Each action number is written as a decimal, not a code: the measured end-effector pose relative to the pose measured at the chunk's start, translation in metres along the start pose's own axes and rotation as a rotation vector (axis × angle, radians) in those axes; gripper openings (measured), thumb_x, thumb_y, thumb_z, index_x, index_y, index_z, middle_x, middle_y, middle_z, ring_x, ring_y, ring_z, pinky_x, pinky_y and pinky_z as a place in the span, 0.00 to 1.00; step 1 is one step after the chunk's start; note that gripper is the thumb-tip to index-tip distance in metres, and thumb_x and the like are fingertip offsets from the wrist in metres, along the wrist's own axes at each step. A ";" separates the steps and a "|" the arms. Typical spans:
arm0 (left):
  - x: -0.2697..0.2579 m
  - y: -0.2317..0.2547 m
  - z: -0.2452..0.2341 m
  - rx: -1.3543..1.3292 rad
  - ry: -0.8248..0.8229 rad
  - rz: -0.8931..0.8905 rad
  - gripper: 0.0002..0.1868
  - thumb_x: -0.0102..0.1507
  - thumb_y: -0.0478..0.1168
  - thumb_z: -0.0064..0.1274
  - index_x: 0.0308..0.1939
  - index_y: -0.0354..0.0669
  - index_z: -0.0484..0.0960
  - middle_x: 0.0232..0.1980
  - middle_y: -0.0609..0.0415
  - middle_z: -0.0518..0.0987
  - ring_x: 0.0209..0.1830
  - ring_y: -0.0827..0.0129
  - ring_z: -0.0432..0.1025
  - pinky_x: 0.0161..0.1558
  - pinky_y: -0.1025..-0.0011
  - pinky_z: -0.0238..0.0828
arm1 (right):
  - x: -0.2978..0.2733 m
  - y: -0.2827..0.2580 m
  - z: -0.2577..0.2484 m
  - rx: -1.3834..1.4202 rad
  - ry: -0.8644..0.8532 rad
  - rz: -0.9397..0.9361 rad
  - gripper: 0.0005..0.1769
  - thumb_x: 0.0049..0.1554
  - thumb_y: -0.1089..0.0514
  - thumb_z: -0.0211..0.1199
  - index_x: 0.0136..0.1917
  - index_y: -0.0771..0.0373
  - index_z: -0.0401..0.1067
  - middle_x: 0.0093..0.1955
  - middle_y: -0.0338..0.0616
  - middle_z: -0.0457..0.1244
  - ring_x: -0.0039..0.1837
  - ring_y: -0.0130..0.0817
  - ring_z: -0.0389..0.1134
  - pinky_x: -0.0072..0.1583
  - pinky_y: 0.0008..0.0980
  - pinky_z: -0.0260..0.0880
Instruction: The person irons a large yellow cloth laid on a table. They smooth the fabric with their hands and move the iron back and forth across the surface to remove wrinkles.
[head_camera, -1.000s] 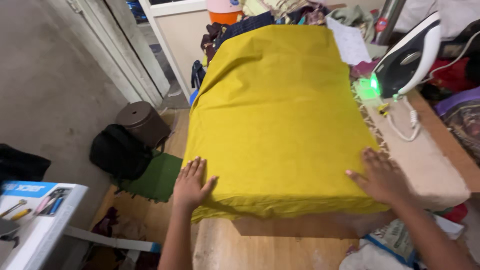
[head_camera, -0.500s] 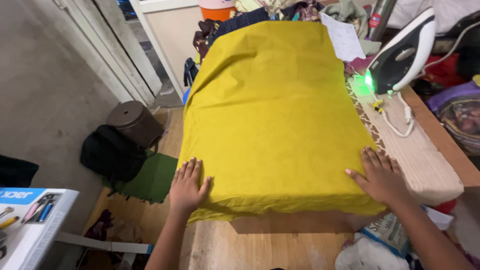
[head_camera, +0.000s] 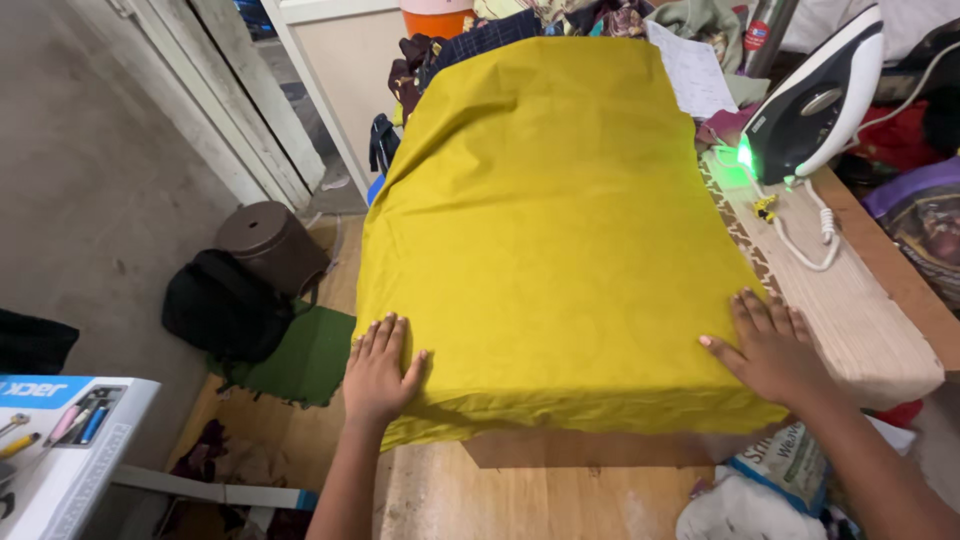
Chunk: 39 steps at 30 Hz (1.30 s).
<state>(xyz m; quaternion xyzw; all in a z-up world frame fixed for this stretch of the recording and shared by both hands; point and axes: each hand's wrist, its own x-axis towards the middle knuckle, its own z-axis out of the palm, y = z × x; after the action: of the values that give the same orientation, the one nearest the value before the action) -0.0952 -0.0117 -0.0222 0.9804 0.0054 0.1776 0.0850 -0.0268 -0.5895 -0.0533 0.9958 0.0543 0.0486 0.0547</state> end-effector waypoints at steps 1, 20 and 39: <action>0.001 0.000 0.001 -0.005 -0.010 -0.008 0.38 0.65 0.64 0.40 0.73 0.48 0.68 0.77 0.49 0.64 0.78 0.54 0.56 0.75 0.54 0.47 | 0.005 -0.001 0.000 0.036 0.005 -0.009 0.55 0.56 0.20 0.42 0.81 0.59 0.47 0.84 0.48 0.42 0.83 0.54 0.39 0.77 0.53 0.36; 0.009 0.023 0.012 -0.041 -0.113 0.073 0.36 0.64 0.57 0.40 0.75 0.50 0.62 0.79 0.48 0.58 0.80 0.50 0.48 0.75 0.51 0.38 | 0.030 -0.183 -0.078 0.168 -0.149 -0.221 0.45 0.61 0.24 0.40 0.80 0.52 0.47 0.85 0.43 0.39 0.85 0.44 0.35 0.79 0.50 0.35; 0.081 0.083 0.037 -0.240 -0.258 0.147 0.46 0.61 0.58 0.53 0.76 0.39 0.55 0.82 0.45 0.51 0.82 0.54 0.43 0.78 0.56 0.36 | 0.088 -0.132 -0.062 0.389 -0.092 -0.075 0.53 0.56 0.29 0.59 0.80 0.60 0.44 0.83 0.48 0.43 0.84 0.49 0.37 0.78 0.55 0.36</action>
<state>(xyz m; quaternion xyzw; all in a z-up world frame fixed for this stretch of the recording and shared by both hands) -0.0081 -0.0959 -0.0145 0.9756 -0.0984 0.0557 0.1881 0.0406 -0.4429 0.0012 0.9861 0.0970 -0.0102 -0.1343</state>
